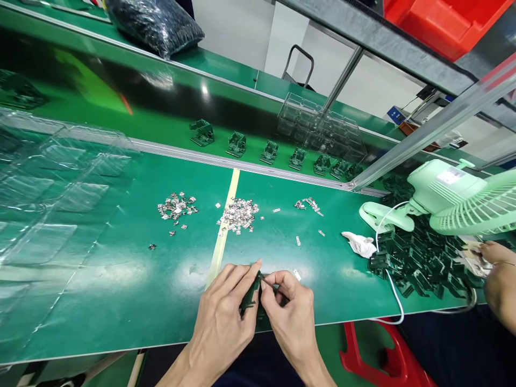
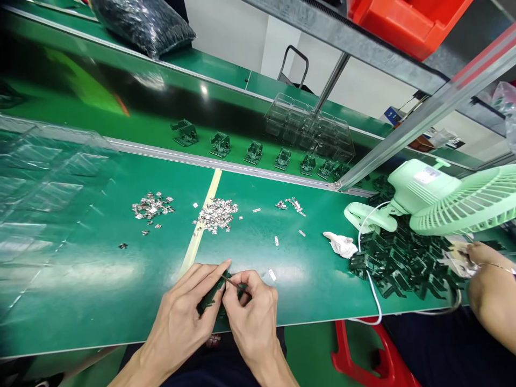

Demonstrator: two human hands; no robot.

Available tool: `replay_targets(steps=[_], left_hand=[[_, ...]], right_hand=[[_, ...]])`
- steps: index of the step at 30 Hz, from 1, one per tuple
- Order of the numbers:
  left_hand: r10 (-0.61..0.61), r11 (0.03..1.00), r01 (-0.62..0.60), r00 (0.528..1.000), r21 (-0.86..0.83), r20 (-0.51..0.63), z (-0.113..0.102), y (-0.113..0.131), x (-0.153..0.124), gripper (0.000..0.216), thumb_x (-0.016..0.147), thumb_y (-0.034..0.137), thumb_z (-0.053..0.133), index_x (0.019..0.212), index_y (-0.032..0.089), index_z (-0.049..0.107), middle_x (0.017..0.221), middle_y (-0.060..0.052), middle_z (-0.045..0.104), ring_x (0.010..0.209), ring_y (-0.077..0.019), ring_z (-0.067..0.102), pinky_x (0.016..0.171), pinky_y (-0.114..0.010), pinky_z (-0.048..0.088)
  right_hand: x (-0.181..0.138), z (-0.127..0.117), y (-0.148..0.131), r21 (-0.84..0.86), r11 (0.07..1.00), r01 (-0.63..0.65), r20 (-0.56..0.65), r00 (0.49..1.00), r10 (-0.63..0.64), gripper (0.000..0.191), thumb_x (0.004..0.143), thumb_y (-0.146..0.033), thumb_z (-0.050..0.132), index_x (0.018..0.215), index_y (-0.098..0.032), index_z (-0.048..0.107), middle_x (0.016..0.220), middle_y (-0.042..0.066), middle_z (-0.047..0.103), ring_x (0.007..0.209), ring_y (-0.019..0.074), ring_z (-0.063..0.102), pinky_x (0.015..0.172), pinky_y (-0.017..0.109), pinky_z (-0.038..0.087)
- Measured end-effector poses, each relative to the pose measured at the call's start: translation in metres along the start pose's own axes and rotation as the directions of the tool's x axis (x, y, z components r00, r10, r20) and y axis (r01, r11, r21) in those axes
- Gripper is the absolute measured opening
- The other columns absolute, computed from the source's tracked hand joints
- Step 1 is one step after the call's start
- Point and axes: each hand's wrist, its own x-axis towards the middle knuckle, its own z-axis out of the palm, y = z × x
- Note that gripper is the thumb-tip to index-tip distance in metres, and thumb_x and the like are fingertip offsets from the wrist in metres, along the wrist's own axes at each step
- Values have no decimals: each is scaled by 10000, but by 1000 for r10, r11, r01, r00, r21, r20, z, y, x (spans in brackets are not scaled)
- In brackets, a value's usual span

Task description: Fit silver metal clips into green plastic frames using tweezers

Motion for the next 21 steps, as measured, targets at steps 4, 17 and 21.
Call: replay_targets(steps=[4, 17, 21], left_hand=[[57, 998, -57, 998, 21, -29, 1, 1, -1, 614, 916, 9, 525, 1494, 215, 501, 1114, -71, 689, 960, -234, 591, 812, -404, 555], [33, 999, -32, 999, -44, 14, -1, -3, -5, 495, 974, 73, 522, 1447, 216, 542, 1108, -77, 682, 989, -214, 606, 845, -376, 559], [50, 999, -50, 999, -12, -16, 2, 1, -8, 520, 962, 44, 520, 1455, 209, 536, 1129, -79, 677, 1014, -215, 599, 849, -375, 549]], right_hand=[[-1, -1, 0, -10, 1000, 0, -12, 1000, 0, 185, 895, -350, 612, 808, -192, 649, 568, -70, 483, 481, 84, 340, 473, 238, 277], [-9, 2, 3, 59, 993, 104, 1, 995, -105, 158, 935, -294, 574, 857, -189, 664, 580, -67, 442, 477, 81, 302, 462, 250, 249], [-12, 4, 2, 12, 993, 115, -52, 992, -114, 119, 904, -255, 573, 824, -194, 635, 550, -81, 418, 450, 76, 309, 448, 244, 254]])
